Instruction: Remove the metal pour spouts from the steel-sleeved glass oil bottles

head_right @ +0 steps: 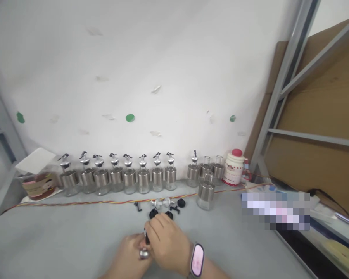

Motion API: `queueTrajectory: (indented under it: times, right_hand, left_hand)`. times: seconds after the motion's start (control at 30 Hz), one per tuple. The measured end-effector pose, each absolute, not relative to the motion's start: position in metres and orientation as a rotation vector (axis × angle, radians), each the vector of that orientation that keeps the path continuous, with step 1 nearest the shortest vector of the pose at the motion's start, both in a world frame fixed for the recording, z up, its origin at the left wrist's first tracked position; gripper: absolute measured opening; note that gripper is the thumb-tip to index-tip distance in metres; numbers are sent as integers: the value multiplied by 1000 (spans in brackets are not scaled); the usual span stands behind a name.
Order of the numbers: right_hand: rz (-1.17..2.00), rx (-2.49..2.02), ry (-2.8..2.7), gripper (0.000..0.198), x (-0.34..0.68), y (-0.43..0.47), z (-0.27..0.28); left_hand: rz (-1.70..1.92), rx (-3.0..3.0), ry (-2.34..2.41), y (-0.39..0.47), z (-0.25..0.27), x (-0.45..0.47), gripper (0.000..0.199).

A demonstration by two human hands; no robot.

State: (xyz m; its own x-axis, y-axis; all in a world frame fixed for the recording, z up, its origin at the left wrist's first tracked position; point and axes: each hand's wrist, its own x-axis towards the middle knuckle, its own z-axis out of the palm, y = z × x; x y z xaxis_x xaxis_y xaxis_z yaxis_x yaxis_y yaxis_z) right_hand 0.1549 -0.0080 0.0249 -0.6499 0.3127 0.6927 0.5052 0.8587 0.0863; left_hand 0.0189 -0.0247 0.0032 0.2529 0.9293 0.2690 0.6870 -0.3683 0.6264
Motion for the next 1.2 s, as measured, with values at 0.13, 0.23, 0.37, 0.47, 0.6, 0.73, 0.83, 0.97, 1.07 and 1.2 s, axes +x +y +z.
queueTrajectory:
  times: [0.13,0.23,0.37,0.47,0.6,0.73,0.83,0.97,1.07,1.2]
  right_hand:
    - [-189,-609,-2176,31,156,-15,30]
    - [-44,-730,-2038,27,161,-10,32]
    - [246,-1113,-1832,22,176,18,26]
    - [379,-1235,-1789,24,187,39,18]
    - [346,-1263,-1727,32,199,45,22]
    - [12,-1240,-1555,35,215,39,42]
    - [-353,-1236,-1321,44,231,43,53]
    - [-356,-1353,-1141,58,250,62,48]
    - [-120,-1395,-1149,54,262,79,34]
    - [-29,-1389,-1190,41,269,88,23]
  left_hand:
    - [850,2168,1427,-29,3,24,14]
    - [938,1875,1524,-27,4,27,24]
    - [920,1278,1470,-11,6,22,30]
    - [895,1141,1416,2,9,9,34]
    - [919,978,1377,13,10,-3,40]
    - [948,888,1361,18,7,-5,48]
    - [963,838,1345,17,8,-5,57]
    - [987,820,1332,14,12,-4,60]
    - [1031,835,1332,14,11,-4,59]
    - [1112,891,1320,15,8,-7,53]
